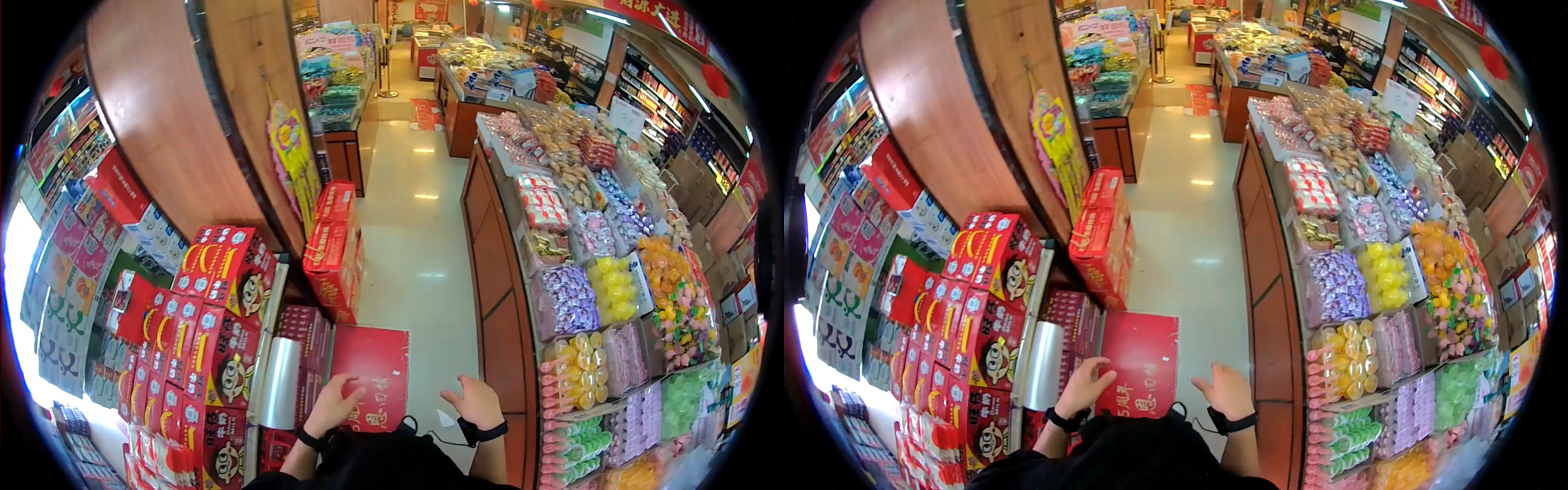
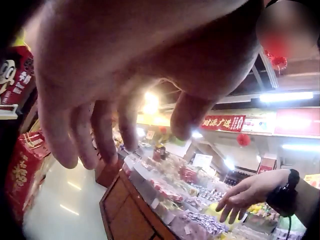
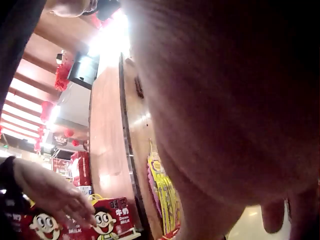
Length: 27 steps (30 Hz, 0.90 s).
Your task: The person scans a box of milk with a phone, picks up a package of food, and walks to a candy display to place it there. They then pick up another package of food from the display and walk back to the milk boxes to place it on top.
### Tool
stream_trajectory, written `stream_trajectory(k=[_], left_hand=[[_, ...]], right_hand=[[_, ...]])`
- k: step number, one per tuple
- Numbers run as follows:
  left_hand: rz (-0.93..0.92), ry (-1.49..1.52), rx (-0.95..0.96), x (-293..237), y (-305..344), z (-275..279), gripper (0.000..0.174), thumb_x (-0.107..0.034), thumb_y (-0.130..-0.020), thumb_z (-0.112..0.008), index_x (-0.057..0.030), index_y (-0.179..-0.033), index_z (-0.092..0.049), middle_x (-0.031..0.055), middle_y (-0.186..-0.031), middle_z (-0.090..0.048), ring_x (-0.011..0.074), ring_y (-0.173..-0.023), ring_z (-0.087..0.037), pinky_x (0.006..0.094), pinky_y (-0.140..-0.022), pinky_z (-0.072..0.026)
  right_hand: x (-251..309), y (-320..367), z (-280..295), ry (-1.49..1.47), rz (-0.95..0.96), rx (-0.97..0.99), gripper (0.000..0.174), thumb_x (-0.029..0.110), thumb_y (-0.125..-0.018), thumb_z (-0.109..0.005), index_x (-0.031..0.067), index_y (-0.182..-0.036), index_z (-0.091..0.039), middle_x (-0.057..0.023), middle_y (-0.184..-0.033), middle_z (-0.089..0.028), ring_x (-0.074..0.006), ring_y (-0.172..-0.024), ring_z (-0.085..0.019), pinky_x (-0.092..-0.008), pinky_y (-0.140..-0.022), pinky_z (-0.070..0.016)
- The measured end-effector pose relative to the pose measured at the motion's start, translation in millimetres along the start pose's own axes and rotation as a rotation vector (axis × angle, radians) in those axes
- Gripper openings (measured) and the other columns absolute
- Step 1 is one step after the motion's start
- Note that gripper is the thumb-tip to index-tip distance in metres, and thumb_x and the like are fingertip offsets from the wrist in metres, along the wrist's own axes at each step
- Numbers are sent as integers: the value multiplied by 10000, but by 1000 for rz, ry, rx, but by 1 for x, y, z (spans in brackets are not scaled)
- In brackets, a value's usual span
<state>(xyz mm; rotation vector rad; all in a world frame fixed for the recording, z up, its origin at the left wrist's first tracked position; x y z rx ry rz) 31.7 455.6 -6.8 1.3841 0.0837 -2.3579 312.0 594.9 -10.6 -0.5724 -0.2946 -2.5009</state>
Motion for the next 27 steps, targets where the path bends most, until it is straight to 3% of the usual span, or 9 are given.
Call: stream_trajectory(k=[7, 9, 15, 16, 19, 21, 22, 24, 27], left_hand=[[-200, -20, 73, -39, -84, -61, 508, -257, -860, -713, 17, -1257, -552, 224, -1231, -602, 347, -1186, -569, 386, -1004, -448], [-239, -49, 138, -45, -113, -71, 534, -265, -858, -715, 14, -1278, -540, 226, -1246, -596, 353, -1202, -558, 389, -1018, -439], [-153, -30, 259, -43, -219, -84, 596, -328, -870, -700, 15, -1319, -511, 266, -1281, -579, 351, -1240, -544, 398, -1031, -429], [-267, -75, 243, -43, -239, -89, 605, -341, -875, -697, 19, -1322, -506, 243, -1141, -649, 320, -1094, -632, 390, -941, -487], [-183, -9, 446, -52, -291, -98, 609, -339, -890, -709, 35, -1320, -497, 146, -846, -685, 225, -746, -662, 354, -714, -535], [-221, 91, 510, -47, -330, -104, 555, -290, -903, -706, 38, -1302, -506, 175, -1037, -675, 241, -975, -654, 360, -875, -512], [-319, 115, 516, -49, -350, -105, 531, -272, -909, -701, 42, -1293, -511, 184, -1111, -662, 246, -1060, -637, 361, -935, -494], [-284, 139, 598, -47, -388, -96, 509, -262, -914, -693, 45, -1280, -517, 188, -1170, -639, 253, -1120, -610, 361, -977, -470], [-217, 188, 638, -46, -448, -83, 467, -242, -923, -681, 49, -1256, -531, 193, -1223, -621, 261, -1170, -589, 362, -1011, -452]], right_hand=[[-43, -31, 28, -106, -80, -92, 524, 434, -901, -629, -48, -1102, -588, -257, -949, -650, -423, -912, -621, -488, -761, -499], [-40, -45, 42, -216, -46, -272, 523, 420, -908, -627, -52, -1132, -592, -251, -980, -657, -417, -926, -626, -475, -778, -506], [-57, -88, 46, -262, -183, -432, 544, 452, -913, -608, -44, -1137, -602, -241, -990, -665, -411, -911, -636, -465, -792, -510], [-62, -98, 44, -257, -206, -455, 544, 452, -913, -608, -44, -1137, -602, -241, -990, -665, -411, -911, -636, -465, -792, -510], [-66, -139, 42, -149, -328, -307, 547, 494, -924, -570, -28, -1080, -615, -246, -995, -663, -410, -920, -636, -473, -788, -506], [-64, -162, 39, -57, -449, -7, 558, 534, -926, -542, -13, -1008, -618, -247, -971, -664, -414, -919, -636, -486, -772, -504], [-70, -176, 37, -66, -487, -17, 558, 534, -926, -542, -13, -1008, -618, -247, -971, -664, -414, -919, -636, -486, -772, -504], [-69, -206, 40, -150, -363, -154, 558, 547, -917, -547, -6, -952, -613, -244, -921, -663, -417, -889, -637, -497, -746, -503], [-56, -249, 77, -51, -464, -191, 529, 525, -919, -559, 0, -957, -617, -228, -876, -656, -414, -858, -631, -497, -739, -499]])
Point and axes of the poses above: each hand's wrist, its own y-axis away from the middle knuckle, its own z-axis out of the back of the hand, x = y × z, the point moved 3 cm from there along -y, towards the middle knuckle
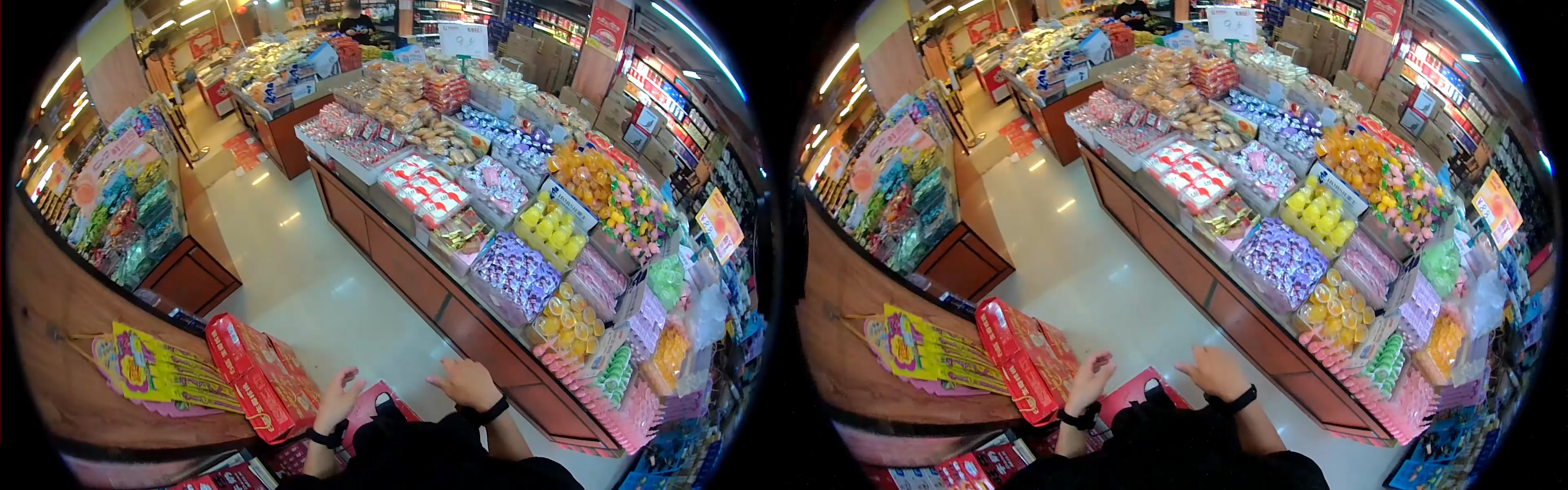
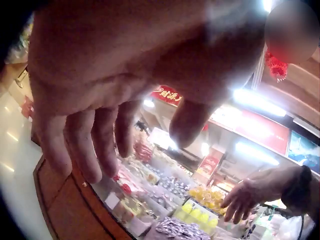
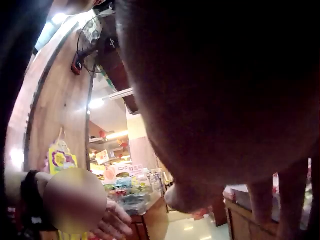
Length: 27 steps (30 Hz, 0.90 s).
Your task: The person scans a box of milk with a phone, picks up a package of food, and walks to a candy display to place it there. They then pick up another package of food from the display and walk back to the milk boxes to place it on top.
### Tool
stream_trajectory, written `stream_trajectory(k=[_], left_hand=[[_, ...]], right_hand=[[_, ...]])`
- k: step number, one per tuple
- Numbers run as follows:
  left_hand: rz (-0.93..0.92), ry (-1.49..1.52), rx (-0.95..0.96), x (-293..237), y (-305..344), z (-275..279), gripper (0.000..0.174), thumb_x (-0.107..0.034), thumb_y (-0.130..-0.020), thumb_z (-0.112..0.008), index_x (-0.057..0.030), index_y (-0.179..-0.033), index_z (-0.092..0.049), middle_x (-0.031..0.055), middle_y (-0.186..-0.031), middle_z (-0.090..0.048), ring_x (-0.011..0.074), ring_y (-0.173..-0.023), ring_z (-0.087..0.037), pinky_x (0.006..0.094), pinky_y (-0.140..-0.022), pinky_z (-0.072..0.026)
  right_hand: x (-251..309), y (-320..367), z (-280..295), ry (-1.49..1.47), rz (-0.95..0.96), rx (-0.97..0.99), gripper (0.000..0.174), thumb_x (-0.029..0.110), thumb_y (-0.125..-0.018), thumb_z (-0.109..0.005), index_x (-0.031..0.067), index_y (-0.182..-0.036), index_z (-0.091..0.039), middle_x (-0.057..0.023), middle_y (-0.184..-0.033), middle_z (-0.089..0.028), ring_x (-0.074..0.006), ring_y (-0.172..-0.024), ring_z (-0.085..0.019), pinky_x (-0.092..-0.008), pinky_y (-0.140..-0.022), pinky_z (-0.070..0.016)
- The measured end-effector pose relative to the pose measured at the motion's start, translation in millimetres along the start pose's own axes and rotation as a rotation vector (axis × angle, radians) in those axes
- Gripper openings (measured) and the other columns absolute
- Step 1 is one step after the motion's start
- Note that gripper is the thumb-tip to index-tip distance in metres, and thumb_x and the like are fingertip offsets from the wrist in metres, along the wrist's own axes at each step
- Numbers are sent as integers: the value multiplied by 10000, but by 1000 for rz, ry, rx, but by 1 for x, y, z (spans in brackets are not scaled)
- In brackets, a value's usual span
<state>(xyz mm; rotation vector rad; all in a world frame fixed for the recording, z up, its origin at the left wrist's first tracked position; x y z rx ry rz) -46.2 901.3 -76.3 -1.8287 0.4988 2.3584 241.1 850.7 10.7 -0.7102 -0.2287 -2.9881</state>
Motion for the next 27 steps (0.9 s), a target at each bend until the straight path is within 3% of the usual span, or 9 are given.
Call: stream_trajectory(k=[3, 5, 6, 8, 11, 16, 18, 22, 27], left_hand=[[11, 53, -40, 26, -18, 32, 440, -235, -919, -683, 46, -1232, -549, 184, -1193, -638, 257, -1137, -606, 364, -988, -464], [95, -3, -24, 36, -27, 50, 445, -236, -909, -695, 39, -1229, -554, 169, -1173, -651, 242, -1110, -619, 356, -968, -472], [110, 25, -18, 39, -32, 53, 382, -192, -924, -688, 32, -1206, -560, 125, -1153, -639, 191, -1083, -604, 326, -943, -485], [110, 31, -16, 45, -47, 56, 411, -216, -913, -695, 29, -1215, -562, 140, -1155, -649, 207, -1079, -616, 337, -939, -485], [119, 52, -33, 30, -68, 53, 435, -243, -906, -697, 26, -1222, -567, 156, -1150, -659, 219, -1061, -630, 349, -929, -487], [36, 36, -5, -12, -118, 46, 428, -220, -911, -692, 31, -1230, -556, 169, -1159, -650, 228, -1078, -620, 345, -924, -491], [45, 30, -20, -17, -139, 51, 430, -218, -911, -694, 30, -1233, -554, 172, -1164, -646, 233, -1085, -618, 347, -927, -492], [132, 26, -89, -18, -182, 58, 446, -228, -916, -694, 42, -1236, -542, 184, -1171, -636, 238, -1091, -615, 348, -938, -494], [216, 39, -10, -33, -257, 37, 448, -219, -919, -688, 53, -1239, -531, 186, -1183, -626, 224, -1093, -606, 339, -938, -494]], right_hand=[[19, -29, -5, 41, -25, -100, 487, 489, -933, -562, 6, -957, -619, -220, -871, -652, -416, -848, -627, -499, -739, -496], [30, -50, -20, -65, 109, -198, 505, 504, -941, -542, 4, -928, -612, -227, -887, -657, -413, -853, -632, -498, -735, -499], [33, -63, -22, -62, 104, -208, 505, 504, -941, -542, 4, -928, -612, -227, -887, -657, -413, -853, -632, -498, -735, -499], [38, -84, -26, -63, 105, -11, 522, 519, -951, -513, 6, -913, -605, -237, -914, -661, -414, -864, -636, -498, -734, -501], [46, -117, -8, 4, -7, 95, 541, 529, -960, -483, 3, -921, -606, -240, -927, -665, -422, -865, -640, -504, -734, -503], [33, -179, 6, -64, 90, -65, 605, 574, -955, -455, -12, -944, -605, -237, -910, -668, -434, -850, -641, -512, -736, -510], [22, -206, -4, -48, 35, 93, 657, 608, -948, -439, -24, -963, -620, -243, -924, -670, -433, -865, -642, -504, -754, -512], [5, -266, 4, -69, 107, 267, 631, 588, -957, -439, -26, -988, -586, -247, -944, -654, -428, -905, -628, -495, -779, -499], [-21, -320, 43, -164, 129, 3, 625, 592, -944, -464, -13, -929, -617, -233, -899, -666, -417, -867, -643, -511, -746, -504]])
Point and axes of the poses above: each hand's wrist, its own y-axis away from the middle knuckle, its own z-axis out of the back of the hand, x = y × z, the point moved 3 cm from there along -y, towards the middle knuckle
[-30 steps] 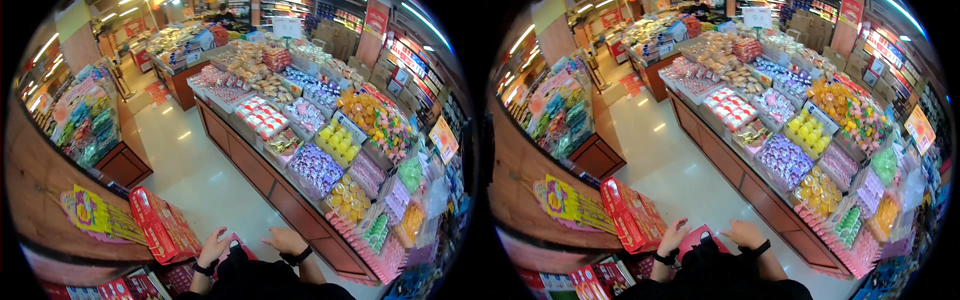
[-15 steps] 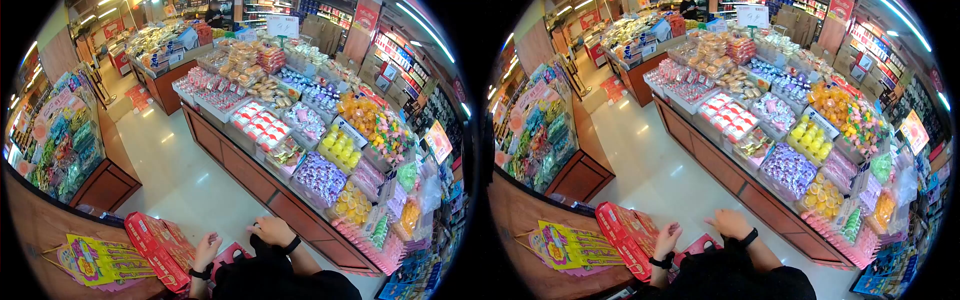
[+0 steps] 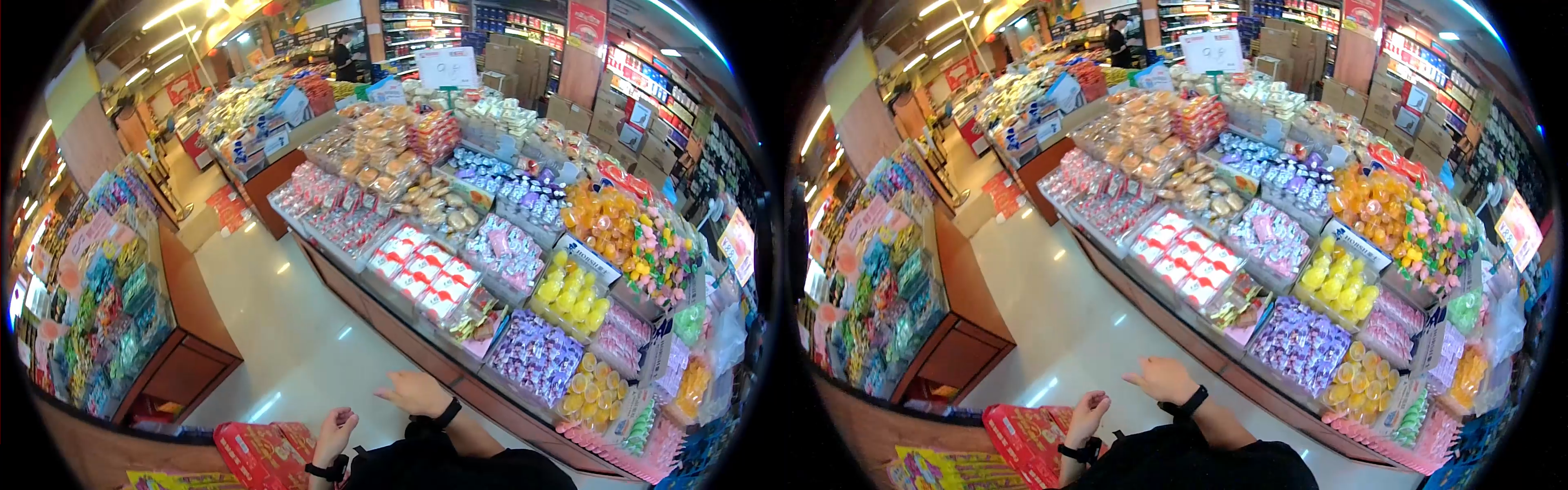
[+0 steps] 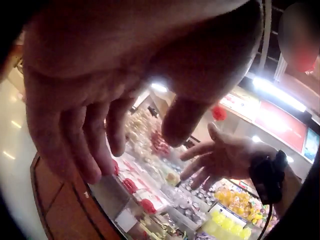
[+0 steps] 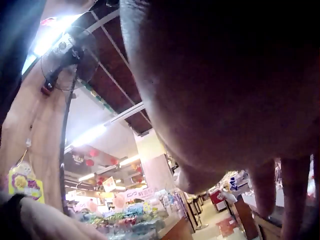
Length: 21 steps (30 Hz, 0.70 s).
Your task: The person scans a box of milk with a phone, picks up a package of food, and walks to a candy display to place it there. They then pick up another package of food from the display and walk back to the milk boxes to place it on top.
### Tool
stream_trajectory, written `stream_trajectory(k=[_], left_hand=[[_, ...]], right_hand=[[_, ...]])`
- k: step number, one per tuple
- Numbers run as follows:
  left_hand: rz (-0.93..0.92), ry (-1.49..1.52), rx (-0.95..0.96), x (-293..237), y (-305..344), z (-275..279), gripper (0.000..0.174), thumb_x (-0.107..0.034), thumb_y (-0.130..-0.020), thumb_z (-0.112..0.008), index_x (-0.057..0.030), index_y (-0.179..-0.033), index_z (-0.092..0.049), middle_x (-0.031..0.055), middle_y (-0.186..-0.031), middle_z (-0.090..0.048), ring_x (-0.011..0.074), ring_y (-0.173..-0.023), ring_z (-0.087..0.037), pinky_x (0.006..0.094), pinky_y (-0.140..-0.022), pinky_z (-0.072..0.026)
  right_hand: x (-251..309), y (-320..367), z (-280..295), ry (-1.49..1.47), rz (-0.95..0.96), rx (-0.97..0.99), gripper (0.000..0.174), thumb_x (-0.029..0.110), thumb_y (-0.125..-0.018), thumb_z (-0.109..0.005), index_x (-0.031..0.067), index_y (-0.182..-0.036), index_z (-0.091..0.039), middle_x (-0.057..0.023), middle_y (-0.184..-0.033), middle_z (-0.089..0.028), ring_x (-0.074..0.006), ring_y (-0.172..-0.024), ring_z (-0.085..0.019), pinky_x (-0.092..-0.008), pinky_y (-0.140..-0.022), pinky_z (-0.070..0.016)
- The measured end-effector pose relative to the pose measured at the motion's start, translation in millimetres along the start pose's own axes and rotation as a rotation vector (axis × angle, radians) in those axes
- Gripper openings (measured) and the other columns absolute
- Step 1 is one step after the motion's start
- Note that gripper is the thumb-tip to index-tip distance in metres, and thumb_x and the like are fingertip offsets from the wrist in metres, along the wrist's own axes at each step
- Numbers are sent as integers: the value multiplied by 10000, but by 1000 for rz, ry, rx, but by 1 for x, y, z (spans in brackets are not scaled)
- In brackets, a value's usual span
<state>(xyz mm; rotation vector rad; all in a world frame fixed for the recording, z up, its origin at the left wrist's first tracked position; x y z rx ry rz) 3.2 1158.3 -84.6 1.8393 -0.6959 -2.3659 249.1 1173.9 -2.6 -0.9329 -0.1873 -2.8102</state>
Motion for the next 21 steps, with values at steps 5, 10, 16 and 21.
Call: stream_trajectory(k=[5, 10, 16, 21], left_hand=[[-65, -115, 106, -38, -77, -46, 502, -258, -911, -694, 54, -1265, -520, 190, -1223, -608, 231, -1124, -592, 344, -939, -489], [-124, -259, 245, -77, -152, -86, 608, -326, -894, -704, 63, -1311, -496, 215, -1274, -581, 269, -1181, -566, 368, -952, -478], [-175, -402, 295, -105, -267, -104, 663, -347, -874, -720, 82, -1322, -485, 228, -1310, -565, 295, -1218, -546, 377, -974, -460], [-273, -328, 293, -110, -392, -111, 674, -321, -872, -710, 112, -1328, -468, 270, -1278, -571, 333, -1194, -561, 378, -997, -443]], right_hand=[[-50, -19, 28, -42, -148, -60, 610, 592, -959, -430, 2, -1036, -564, -242, -953, -651, -422, -917, -633, -501, -786, -505], [-93, -22, 38, -157, -391, -238, 656, 583, -948, -468, -26, -1180, -551, -242, -1004, -653, -421, -963, -627, -495, -810, -506], [-131, -62, 34, -215, -477, -455, 619, 513, -933, -557, -38, -1214, -528, -265, -1024, -648, -429, -979, -617, -490, -823, -496], [-157, -144, 48, -280, -565, -511, 574, 455, -902, -630, -51, -1159, -543, -296, -994, -634, -445, -964, -608, -499, -800, -486]])
Point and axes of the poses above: each hand's wrist, its own y-axis away from the middle knuckle, its own z-axis out of the back of the hand, x = y × z, the point moved 3 cm from there along -y, towards the middle knuckle
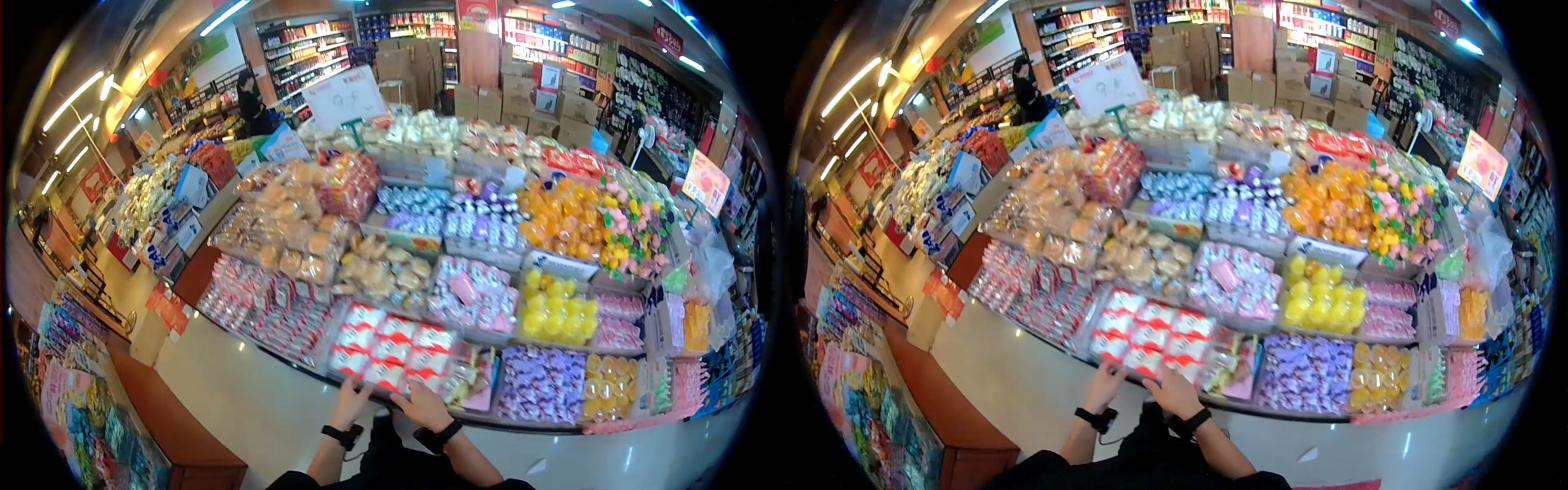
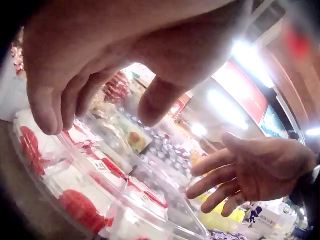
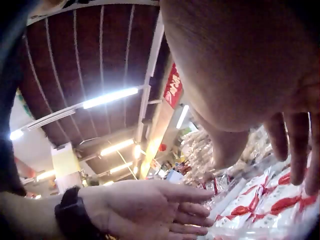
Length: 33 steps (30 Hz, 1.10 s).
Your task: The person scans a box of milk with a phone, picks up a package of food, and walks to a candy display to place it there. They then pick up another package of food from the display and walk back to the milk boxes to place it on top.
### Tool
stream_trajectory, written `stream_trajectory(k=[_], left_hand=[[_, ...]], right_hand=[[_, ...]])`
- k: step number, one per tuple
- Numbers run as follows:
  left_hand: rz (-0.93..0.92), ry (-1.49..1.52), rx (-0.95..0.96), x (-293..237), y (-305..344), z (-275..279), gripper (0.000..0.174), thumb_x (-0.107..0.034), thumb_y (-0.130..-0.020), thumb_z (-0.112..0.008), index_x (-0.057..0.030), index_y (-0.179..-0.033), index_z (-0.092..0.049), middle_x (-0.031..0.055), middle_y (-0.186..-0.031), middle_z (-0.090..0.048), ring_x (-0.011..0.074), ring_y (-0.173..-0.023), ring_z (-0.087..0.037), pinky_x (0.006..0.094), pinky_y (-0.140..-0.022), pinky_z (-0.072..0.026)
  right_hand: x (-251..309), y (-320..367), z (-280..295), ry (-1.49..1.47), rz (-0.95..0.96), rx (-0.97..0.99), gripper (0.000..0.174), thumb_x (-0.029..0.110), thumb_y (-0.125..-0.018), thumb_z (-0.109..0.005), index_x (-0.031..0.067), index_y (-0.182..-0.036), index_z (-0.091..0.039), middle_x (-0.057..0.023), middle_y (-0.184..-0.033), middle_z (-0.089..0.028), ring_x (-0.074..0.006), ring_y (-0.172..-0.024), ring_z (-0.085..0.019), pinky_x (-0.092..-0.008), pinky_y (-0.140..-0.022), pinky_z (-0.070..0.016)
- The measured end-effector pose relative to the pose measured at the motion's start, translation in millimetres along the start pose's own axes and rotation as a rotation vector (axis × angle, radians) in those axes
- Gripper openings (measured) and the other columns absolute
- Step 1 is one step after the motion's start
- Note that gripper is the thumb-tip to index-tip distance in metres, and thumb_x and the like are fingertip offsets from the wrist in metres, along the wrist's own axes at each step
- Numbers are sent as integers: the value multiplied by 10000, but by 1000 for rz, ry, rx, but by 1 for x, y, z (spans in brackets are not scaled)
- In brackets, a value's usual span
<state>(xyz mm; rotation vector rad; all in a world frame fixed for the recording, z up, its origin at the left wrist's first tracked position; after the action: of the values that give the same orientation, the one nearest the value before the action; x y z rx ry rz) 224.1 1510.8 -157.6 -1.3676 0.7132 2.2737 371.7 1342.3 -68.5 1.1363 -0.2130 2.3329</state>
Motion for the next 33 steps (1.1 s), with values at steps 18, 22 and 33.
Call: stream_trajectory(k=[18, 22, 33], left_hand=[[-59, -288, 75, 16, -146, -3, 634, -366, -811, -702, 61, -1216, -463, 325, -1218, -500, 492, -1132, -494, 529, -967, -425], [-84, -192, 41, 25, -161, -6, 454, -320, -802, -739, 28, -1028, -555, 184, -905, -623, 312, -893, -613, 426, -756, -492], [-215, 145, 665, -118, -109, 39, 395, -388, -864, -735, -15, -906, -613, 8, -777, -549, 108, -721, -503, 285, -614, -414]], right_hand=[[-47, -185, -133, -78, -424, -260, 286, 204, -802, -691, -49, -933, -666, -195, -811, -694, -328, -764, -674, -416, -698, -521], [-58, -182, -122, -288, -387, -296, 206, 149, -817, -694, -29, -920, -689, -129, -817, -708, -216, -722, -673, -343, -634, -518], [0, -70, -28, -615, -352, -244, 222, 112, -783, -798, -3, -947, -702, -31, -828, -693, -98, -703, -609, -251, -638, -479]])
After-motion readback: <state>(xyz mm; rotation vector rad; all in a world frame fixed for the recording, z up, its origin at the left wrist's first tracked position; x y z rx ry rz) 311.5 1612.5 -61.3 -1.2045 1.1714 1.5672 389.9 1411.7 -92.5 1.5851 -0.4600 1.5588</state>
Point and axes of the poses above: each hand's wrist, its own y-axis away from the middle knuckle, its own z-axis out of the back of the hand, x = y × z, the point moved 3 cm from there along -y, towards the middle knuckle
